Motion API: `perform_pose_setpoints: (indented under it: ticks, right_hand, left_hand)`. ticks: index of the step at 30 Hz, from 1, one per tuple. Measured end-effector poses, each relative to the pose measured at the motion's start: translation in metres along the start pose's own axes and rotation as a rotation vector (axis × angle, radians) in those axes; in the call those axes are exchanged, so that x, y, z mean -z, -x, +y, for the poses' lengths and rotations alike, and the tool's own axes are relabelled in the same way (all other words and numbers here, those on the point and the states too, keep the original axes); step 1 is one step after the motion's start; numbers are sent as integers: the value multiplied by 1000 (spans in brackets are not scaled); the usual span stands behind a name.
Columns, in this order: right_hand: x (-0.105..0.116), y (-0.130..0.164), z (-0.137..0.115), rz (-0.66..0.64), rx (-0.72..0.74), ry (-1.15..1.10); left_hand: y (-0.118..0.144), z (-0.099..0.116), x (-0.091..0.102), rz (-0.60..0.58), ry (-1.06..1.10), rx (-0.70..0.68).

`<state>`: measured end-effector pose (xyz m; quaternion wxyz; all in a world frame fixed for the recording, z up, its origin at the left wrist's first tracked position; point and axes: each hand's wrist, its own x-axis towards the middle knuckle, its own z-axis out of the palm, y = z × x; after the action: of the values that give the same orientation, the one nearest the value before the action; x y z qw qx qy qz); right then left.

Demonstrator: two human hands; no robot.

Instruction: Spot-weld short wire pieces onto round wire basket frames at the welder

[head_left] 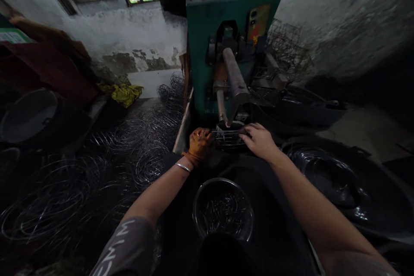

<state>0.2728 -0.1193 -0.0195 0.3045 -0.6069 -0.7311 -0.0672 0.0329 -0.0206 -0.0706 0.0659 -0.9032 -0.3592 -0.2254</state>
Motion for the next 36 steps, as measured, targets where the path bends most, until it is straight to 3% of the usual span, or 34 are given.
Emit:
perform_pose_setpoints:
  ticks: [5, 11, 16, 20, 28, 36]
  right_hand:
    - [7, -6, 4, -56, -14, -4]
    - [3, 3, 8, -55, -64, -45]
    - [1, 17, -4, -52, -44, -50]
    - [3, 23, -15, -118, -112, 67]
    - [14, 12, -20, -134, -207, 62]
    - [18, 8, -17, -105, -147, -21]
  left_hand:
    - [1, -2, 3, 84, -3, -95]
    - [2, 3, 8, -71, -11, -110]
    - [-2, -2, 10, -89, 70, -239]
    - [-5, -4, 12, -120, 119, -312]
    - [1, 9, 16, 24, 21, -199]
    - [3, 17, 20, -19, -30, -75]
